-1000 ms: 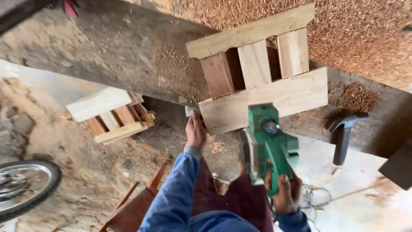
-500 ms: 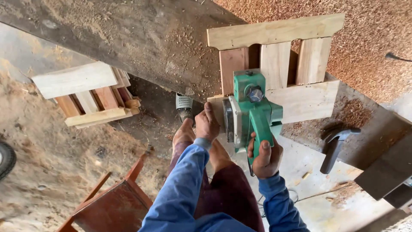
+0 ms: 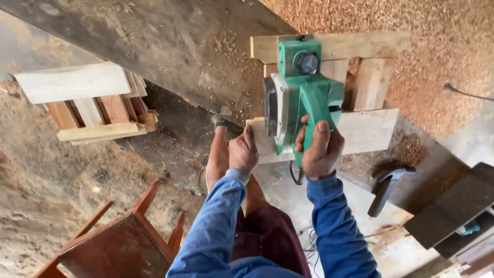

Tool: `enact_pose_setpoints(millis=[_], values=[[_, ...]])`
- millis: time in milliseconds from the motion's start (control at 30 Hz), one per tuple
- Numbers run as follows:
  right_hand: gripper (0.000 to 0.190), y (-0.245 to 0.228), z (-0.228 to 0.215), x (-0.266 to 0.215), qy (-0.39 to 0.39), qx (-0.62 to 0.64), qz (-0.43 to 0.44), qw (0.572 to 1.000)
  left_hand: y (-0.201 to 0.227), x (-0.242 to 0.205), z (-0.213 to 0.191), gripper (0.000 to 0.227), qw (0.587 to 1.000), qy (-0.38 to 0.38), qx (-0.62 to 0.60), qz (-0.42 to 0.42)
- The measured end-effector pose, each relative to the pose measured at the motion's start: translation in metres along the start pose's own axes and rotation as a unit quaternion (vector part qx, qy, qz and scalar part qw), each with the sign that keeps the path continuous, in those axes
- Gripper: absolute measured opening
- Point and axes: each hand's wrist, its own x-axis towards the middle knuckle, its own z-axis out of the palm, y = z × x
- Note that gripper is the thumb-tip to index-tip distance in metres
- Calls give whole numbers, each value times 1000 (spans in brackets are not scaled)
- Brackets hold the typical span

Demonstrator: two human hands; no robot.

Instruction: Constructing a wooden furniture component using a hammer and an electric planer.

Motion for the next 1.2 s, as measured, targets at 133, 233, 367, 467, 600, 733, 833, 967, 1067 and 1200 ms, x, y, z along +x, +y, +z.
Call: enact_pose_setpoints(millis=[133, 233, 367, 467, 600, 733, 833, 967, 1067, 1200], values=[[63, -7, 8, 24, 11, 13, -9, 1000, -7, -11, 2, 70, 999, -16, 3, -30], [61, -19, 14, 47, -3, 19, -11, 1000, -5, -8, 2, 71, 999, -11, 2, -42], [56, -7, 8, 41, -6, 59, -11, 998, 5, -9, -2, 72, 998, -14, 18, -59], [56, 16, -8, -13, 1, 51, 18, 999, 6, -8, -1, 75, 995, -33, 39, -87], [59, 45, -30, -89, 14, 30, 80, 996, 15, -3, -8, 76, 989, -57, 45, -132], [63, 49, -33, -105, 35, 51, 120, 991, 29, -8, -19, 74, 977, -95, 72, -177], [63, 41, -26, -83, 35, 43, 107, 993, 28, -4, -19, 73, 979, -95, 86, -159], [63, 20, -13, -50, 34, 16, 79, 996, 25, -5, -18, 76, 976, -103, 110, -155], [66, 9, -6, -32, 33, -3, 69, 997, 37, -2, -24, 72, 976, -107, 104, -159], [66, -3, 1, -7, 33, -16, 63, 997, -5, -8, 2, 70, 996, -48, 28, -64]])
